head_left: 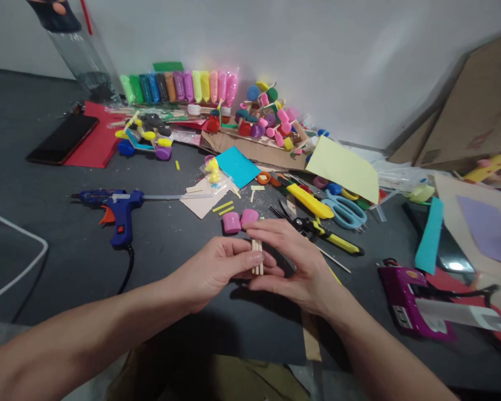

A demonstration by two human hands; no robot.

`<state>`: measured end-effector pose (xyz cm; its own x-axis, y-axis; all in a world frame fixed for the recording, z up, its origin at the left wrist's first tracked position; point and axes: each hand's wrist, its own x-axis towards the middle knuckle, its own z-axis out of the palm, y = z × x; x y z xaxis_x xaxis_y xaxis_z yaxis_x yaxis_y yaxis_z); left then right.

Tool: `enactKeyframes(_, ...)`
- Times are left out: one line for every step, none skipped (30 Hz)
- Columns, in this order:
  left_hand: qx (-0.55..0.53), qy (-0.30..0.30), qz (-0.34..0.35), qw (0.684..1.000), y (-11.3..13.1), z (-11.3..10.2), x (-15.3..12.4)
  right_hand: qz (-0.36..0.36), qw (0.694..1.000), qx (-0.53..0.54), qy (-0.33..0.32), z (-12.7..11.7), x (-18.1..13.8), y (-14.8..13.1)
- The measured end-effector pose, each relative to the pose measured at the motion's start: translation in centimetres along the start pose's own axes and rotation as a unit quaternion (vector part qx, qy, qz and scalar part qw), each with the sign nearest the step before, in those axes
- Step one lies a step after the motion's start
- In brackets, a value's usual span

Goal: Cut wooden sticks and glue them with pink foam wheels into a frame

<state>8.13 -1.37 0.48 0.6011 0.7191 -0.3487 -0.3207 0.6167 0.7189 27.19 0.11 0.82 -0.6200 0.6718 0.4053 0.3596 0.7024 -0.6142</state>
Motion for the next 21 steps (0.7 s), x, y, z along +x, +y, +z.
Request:
enactKeyframes(0.000, -0.002, -0.003, 1.000, 0.03, -0.01, -0.01, 0.008, 1.000, 0.003, -0.012, -0.18, -0.02, 0.04)
enactKeyframes(0.001, -0.001, -0.005, 1.000, 0.05, -0.04, -0.02, 0.011, 1.000, 0.004, -0.021, -0.33, -0.03, 0.08)
enactKeyframes(0.004, 0.000, -0.005, 1.000, 0.05, -0.06, -0.02, 0.010, 1.000, 0.002, -0.025, -0.45, -0.02, 0.11)
enactKeyframes(0.007, 0.004, -0.005, 1.000, 0.04, -0.10, -0.01, 0.005, 1.000, -0.004, -0.023, -0.51, 0.00, 0.12)
enactKeyframes(0.009, 0.010, -0.005, 1.000, 0.03, -0.15, 0.01, -0.003, 1.000, -0.010, -0.020, -0.53, 0.03, 0.13)
enactKeyframes(0.010, 0.014, -0.007, 1.000, 0.01, -0.20, 0.03, -0.011, 1.000, -0.013, -0.016, -0.52, 0.08, 0.12)
enactKeyframes(0.009, 0.017, -0.012, 1.000, 0.00, -0.24, 0.05, -0.017, 1.000, -0.013, -0.012, -0.47, 0.13, 0.12)
enactKeyframes(0.006, 0.017, -0.020, 1.000, 0.00, -0.28, 0.07, -0.023, 1.000, -0.010, -0.010, -0.42, 0.19, 0.11)
enactKeyframes(0.003, 0.015, -0.029, 0.999, 0.03, -0.31, 0.08, -0.028, 1.000, -0.006, -0.010, -0.37, 0.23, 0.10)
enactKeyframes(-0.001, 0.011, -0.038, 0.999, 0.08, -0.32, 0.08, -0.032, 0.999, -0.003, -0.010, -0.34, 0.27, 0.10)
enactKeyframes(-0.003, 0.005, -0.045, 0.999, 0.15, -0.32, 0.07, -0.037, 0.999, -0.001, -0.011, -0.33, 0.30, 0.12)
enactKeyframes(-0.004, -0.001, -0.050, 0.999, 0.23, -0.31, 0.06, -0.040, 0.999, -0.001, -0.010, -0.33, 0.32, 0.15)
enactKeyframes(-0.003, -0.006, -0.054, 0.999, 0.31, -0.30, 0.04, -0.043, 0.999, -0.001, -0.011, -0.35, 0.33, 0.18)
enactKeyframes(-0.001, -0.010, -0.057, 0.998, 0.38, -0.30, 0.02, -0.045, 0.999, -0.001, -0.012, -0.38, 0.34, 0.23)
enactKeyframes(0.002, -0.013, -0.059, 0.998, 0.44, -0.32, 0.00, -0.046, 0.999, 0.002, -0.015, -0.42, 0.34, 0.28)
enactKeyframes(0.006, -0.016, -0.062, 0.998, 0.48, -0.36, -0.01, -0.048, 0.999, 0.006, -0.018, -0.46, 0.33, 0.33)
enactKeyframes(0.008, -0.019, -0.065, 0.998, 0.49, -0.41, -0.02, -0.050, 0.998, 0.013, -0.023, -0.49, 0.33, 0.38)
enactKeyframes(0.011, -0.022, -0.069, 0.997, 0.49, -0.48, -0.01, -0.052, 0.998, 0.020, -0.027, -0.52, 0.33, 0.43)
enactKeyframes(0.013, -0.027, -0.073, 0.997, 0.47, -0.55, 0.00, -0.053, 0.998, 0.028, -0.031, -0.55, 0.33, 0.46)
enactKeyframes(0.014, -0.031, -0.076, 0.997, 0.46, -0.63, 0.01, -0.053, 0.997, 0.034, -0.035, -0.57, 0.33, 0.48)
enactKeyframes(0.014, -0.035, -0.079, 0.996, 0.44, -0.69, 0.03, -0.053, 0.997, 0.039, -0.037, -0.59, 0.33, 0.49)
